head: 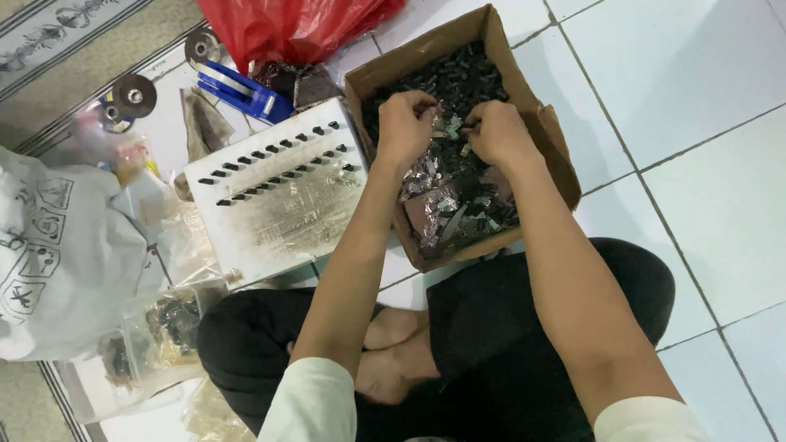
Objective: Applying small black caps onto a grid of pins on a template board while sitting on the floor.
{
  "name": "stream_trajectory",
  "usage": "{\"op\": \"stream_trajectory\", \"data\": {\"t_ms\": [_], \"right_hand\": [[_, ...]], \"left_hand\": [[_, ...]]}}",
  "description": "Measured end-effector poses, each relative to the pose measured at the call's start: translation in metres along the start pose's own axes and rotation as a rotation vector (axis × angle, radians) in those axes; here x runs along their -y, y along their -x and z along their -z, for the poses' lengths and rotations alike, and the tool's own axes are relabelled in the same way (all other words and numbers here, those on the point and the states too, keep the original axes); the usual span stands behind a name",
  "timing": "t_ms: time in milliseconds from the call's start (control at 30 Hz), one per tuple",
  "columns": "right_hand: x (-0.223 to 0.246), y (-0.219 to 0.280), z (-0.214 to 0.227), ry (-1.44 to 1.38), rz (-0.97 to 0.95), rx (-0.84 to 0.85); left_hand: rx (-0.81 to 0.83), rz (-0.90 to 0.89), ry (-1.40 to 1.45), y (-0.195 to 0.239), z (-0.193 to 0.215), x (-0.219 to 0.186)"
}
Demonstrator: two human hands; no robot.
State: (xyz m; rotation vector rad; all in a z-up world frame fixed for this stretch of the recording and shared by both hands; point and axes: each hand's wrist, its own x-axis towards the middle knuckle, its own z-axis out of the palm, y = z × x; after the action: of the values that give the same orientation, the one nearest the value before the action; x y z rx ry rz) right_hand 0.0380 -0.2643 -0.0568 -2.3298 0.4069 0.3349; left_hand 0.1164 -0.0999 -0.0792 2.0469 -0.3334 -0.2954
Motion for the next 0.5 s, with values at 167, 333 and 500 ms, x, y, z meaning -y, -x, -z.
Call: {"op": "stream_trajectory", "data": {"t_ms": [167,333,500], "right_hand": [[0.019,0.020,-0.019,0.121,0.016,0.037],[-0.018,-0.005,-0.065,0.346,0.177,-0.076],[-0.029,-0.005,-0.072,0.460,0.314,-0.142]], "left_hand": [[-0.017,0.108,0.226,0.044,0.024,-0.019],[-0.083,0.126,0.518,0.071,0.021,-0.016],[-0.136,0.143,0.603,0.072,0.011,0.002]]}}
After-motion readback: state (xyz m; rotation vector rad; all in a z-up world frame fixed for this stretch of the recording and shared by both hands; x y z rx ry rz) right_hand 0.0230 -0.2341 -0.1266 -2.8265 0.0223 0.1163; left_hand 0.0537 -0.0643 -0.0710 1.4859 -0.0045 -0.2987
